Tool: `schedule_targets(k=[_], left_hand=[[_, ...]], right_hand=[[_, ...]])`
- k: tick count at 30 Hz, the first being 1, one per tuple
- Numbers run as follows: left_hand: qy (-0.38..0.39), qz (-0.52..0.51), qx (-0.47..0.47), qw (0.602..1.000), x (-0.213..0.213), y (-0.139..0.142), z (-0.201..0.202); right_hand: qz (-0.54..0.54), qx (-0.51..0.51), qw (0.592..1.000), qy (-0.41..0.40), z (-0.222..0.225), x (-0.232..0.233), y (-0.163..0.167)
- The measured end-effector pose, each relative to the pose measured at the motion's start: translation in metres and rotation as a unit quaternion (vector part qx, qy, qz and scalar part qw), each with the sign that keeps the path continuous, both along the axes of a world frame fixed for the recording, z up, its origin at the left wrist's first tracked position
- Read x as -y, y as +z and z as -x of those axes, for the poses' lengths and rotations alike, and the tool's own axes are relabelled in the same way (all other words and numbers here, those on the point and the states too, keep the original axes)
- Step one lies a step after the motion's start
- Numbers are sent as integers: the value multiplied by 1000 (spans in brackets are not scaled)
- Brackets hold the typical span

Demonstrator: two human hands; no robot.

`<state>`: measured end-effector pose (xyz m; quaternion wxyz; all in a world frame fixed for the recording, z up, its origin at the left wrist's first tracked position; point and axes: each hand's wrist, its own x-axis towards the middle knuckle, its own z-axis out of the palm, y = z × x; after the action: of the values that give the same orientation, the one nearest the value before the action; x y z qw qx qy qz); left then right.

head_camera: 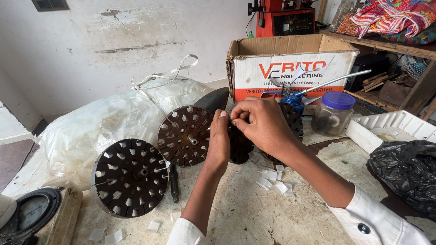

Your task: The person sits at a workbench and assembles slotted circular metal discs, picking up small white pieces one at a time and fitting them into the slots around each disc's edge. The person works through the discs sequentially and lines the finished discs up in a row on the bench.

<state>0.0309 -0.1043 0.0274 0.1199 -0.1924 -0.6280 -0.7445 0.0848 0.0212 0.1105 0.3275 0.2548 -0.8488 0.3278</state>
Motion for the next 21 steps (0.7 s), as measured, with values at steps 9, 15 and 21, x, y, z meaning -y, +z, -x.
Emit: schedule_targets(k=[9, 15, 21], left_hand=[[4, -6, -7, 1000, -1, 0, -4], [32, -41, -10, 999, -5, -1, -4], [88, -20, -64, 994, -7, -2, -4]], right_hand=[[-14, 31, 999, -2, -3, -3, 6], [-254, 243, 935, 49, -5, -16, 12], [-428, 454, 781, -41, -18, 1, -6]])
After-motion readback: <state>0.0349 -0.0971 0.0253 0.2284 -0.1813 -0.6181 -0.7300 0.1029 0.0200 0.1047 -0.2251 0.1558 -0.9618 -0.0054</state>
